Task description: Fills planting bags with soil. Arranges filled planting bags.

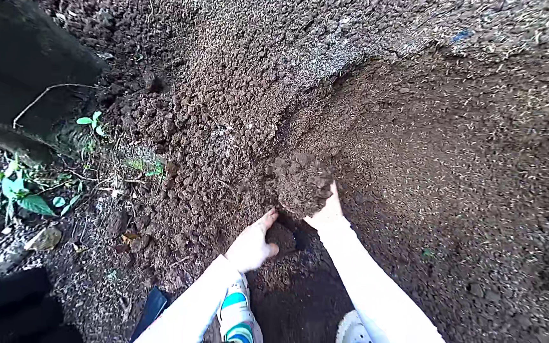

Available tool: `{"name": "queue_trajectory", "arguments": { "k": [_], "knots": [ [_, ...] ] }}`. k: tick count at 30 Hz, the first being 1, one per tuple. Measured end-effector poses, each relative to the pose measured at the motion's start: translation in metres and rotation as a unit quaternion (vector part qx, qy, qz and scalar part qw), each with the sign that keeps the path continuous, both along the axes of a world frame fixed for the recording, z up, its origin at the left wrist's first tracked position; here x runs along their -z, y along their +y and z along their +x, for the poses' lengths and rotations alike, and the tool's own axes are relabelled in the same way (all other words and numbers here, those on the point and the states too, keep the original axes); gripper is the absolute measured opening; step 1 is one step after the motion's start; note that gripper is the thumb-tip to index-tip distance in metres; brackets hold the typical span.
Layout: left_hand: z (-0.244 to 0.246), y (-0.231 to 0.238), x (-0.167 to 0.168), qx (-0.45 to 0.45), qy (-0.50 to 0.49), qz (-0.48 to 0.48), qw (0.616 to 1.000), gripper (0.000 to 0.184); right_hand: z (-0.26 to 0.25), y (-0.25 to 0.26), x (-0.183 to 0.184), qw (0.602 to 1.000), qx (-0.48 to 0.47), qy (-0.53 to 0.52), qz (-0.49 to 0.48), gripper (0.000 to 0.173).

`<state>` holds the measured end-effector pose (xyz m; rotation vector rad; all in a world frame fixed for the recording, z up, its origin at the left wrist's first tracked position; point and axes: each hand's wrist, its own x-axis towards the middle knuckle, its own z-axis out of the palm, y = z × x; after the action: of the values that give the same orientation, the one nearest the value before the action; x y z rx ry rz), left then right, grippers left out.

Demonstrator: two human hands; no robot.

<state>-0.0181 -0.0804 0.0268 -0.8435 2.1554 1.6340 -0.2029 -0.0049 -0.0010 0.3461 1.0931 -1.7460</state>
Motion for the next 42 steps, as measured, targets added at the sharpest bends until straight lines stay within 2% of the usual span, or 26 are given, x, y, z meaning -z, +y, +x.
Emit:
{"name": "queue_trajectory", "arguments": {
  "k": [2,4,8,10,12,13,16,17,19,20,21,22,24,26,28,29,31,33,34,35,37,39,42],
  "knots": [
    [-0.008,0.001,-0.003,0.002,-0.006,-0.009,1.000,0.077,0.004,0.016,-0.021,0.998,-0.025,-0.029,-0.042,0.079],
    [-0.012,0.005,-0.006,-0.009,-0.004,-0.013,1.000,0.077,0.016,0.034,-0.039,0.998,-0.039,-0.037,-0.022,0.083],
    [-0.007,0.017,-0.009,-0.017,-0.004,-0.026,1.000,0.080,0.053,0.059,-0.055,0.996,-0.032,0.061,0.047,0.059],
    [0.000,0.025,-0.012,-0.001,-0.019,-0.047,0.999,0.066,0.068,0.067,-0.055,0.985,-0.050,0.151,0.070,0.042],
    [0.005,0.031,-0.014,0.010,-0.044,-0.063,0.997,0.052,0.077,0.074,-0.059,0.957,-0.128,0.248,0.077,0.036],
    [0.008,0.033,-0.016,0.008,-0.047,-0.065,0.997,0.056,0.080,0.077,-0.062,0.936,-0.174,0.294,0.084,0.035],
    [0.019,0.030,-0.011,-0.014,-0.012,-0.077,0.997,0.085,0.084,0.079,-0.073,0.863,-0.287,0.404,0.097,0.039],
    [0.024,0.028,-0.009,-0.016,0.001,-0.081,0.997,0.089,0.082,0.078,-0.074,0.827,-0.319,0.451,0.104,0.040],
    [0.032,0.024,-0.008,-0.008,0.006,-0.093,0.996,0.087,0.077,0.073,-0.075,0.705,-0.382,0.561,0.205,0.039],
    [0.035,0.023,-0.008,-0.002,0.001,-0.097,0.995,0.085,0.076,0.069,-0.073,0.636,-0.429,0.574,0.286,0.047],
    [0.036,0.022,-0.008,0.008,-0.011,-0.100,0.995,0.083,0.076,0.063,-0.070,0.585,-0.492,0.537,0.356,0.063],
    [0.036,0.022,-0.006,0.022,-0.025,-0.102,0.994,0.082,0.077,0.056,-0.061,0.550,-0.548,0.490,0.396,0.073],
    [0.035,0.023,-0.002,0.036,-0.038,-0.091,0.994,0.081,0.081,0.048,-0.043,0.510,-0.608,0.448,0.411,0.064],
    [0.034,0.023,-0.011,0.010,-0.024,-0.076,0.997,0.080,0.083,0.045,-0.045,0.478,-0.611,0.477,0.414,0.051],
    [0.041,0.019,-0.036,-0.014,0.008,-0.065,0.998,0.077,0.083,0.047,-0.068,0.464,-0.590,0.526,0.401,0.045],
    [0.046,0.017,-0.049,-0.033,0.040,-0.062,0.997,0.075,0.082,0.051,-0.084,0.471,-0.560,0.562,0.386,0.043],
    [0.057,0.019,-0.069,-0.056,0.109,-0.057,0.991,0.073,0.082,0.066,-0.104,0.515,-0.458,0.636,0.348,0.038],
    [0.062,0.026,-0.076,-0.062,0.151,-0.057,0.985,0.074,0.088,0.077,-0.099,0.559,-0.362,0.671,0.327,0.035],
    [0.061,0.027,-0.069,-0.065,0.150,-0.058,0.985,0.076,0.091,0.075,-0.087,0.569,-0.342,0.671,0.331,0.035],
    [0.057,0.027,-0.054,-0.067,0.128,-0.049,0.988,0.078,0.093,0.072,-0.069,0.568,-0.359,0.655,0.345,0.037],
    [0.048,0.033,-0.014,-0.064,0.052,-0.035,0.996,0.076,0.088,0.066,-0.039,0.525,-0.479,0.584,0.394,0.042],
    [0.043,0.030,-0.005,-0.054,0.009,-0.040,0.998,0.074,0.083,0.057,-0.035,0.494,-0.536,0.566,0.386,0.042],
    [0.046,0.029,-0.025,-0.087,0.062,-0.045,0.993,0.074,0.083,0.061,-0.056,0.540,-0.477,0.595,0.356,0.040]
  ]
}}
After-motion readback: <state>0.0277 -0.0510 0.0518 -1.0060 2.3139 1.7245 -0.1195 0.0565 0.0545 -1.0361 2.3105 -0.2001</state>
